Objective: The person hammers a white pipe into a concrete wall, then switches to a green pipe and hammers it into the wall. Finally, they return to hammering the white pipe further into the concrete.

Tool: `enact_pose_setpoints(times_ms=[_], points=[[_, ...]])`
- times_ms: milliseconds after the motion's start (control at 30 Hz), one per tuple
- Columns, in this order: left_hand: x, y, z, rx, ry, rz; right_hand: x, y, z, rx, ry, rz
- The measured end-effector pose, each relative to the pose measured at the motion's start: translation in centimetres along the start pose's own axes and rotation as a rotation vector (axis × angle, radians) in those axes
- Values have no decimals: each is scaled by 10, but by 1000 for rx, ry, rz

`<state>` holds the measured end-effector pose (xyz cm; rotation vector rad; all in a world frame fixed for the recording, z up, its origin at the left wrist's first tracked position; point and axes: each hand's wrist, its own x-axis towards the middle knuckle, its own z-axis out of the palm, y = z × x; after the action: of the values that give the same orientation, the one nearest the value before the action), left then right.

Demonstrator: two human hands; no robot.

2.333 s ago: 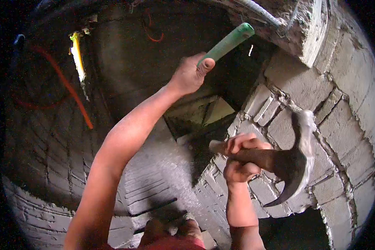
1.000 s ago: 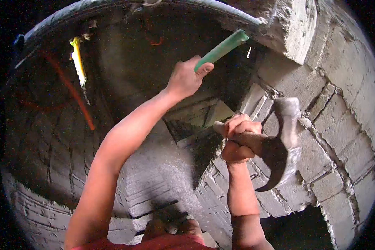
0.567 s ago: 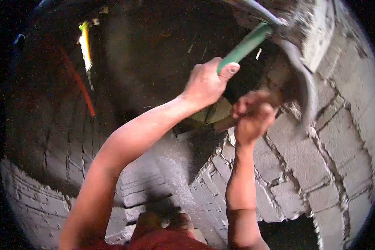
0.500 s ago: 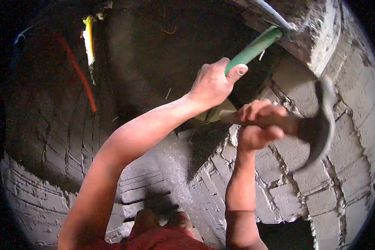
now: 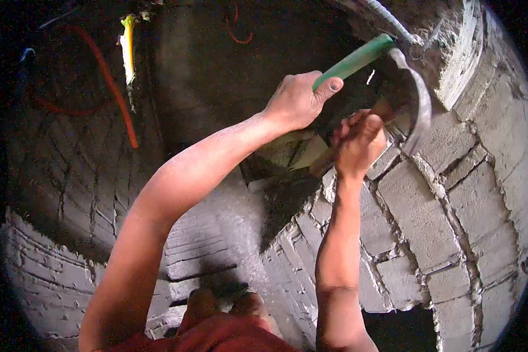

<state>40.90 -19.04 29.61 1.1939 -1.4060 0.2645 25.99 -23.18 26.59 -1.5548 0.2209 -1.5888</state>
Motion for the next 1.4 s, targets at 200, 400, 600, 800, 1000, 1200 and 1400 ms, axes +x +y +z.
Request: enact_pose_setpoints(times_ms=[200, 400, 600, 800, 1000, 1200, 1400], points=[[-1, -3, 4, 35, 43, 31, -5, 11, 0, 425, -178, -472], [2, 0, -2, 39, 17, 7, -9, 1, -12, 357, -37, -111], [5, -8, 0, 29, 26, 48, 7, 0, 2, 62, -99, 58], [6, -9, -1, 40, 27, 25, 0, -3, 6, 336, -132, -300], [15, -19, -6, 62, 58, -17, -5, -15, 3, 324, 88, 19], [13, -26, -5, 100, 14, -48, 10, -11, -5, -46, -97, 226], [47, -61, -43, 594, -8, 16, -84, 6, -55, 19, 37, 299]])
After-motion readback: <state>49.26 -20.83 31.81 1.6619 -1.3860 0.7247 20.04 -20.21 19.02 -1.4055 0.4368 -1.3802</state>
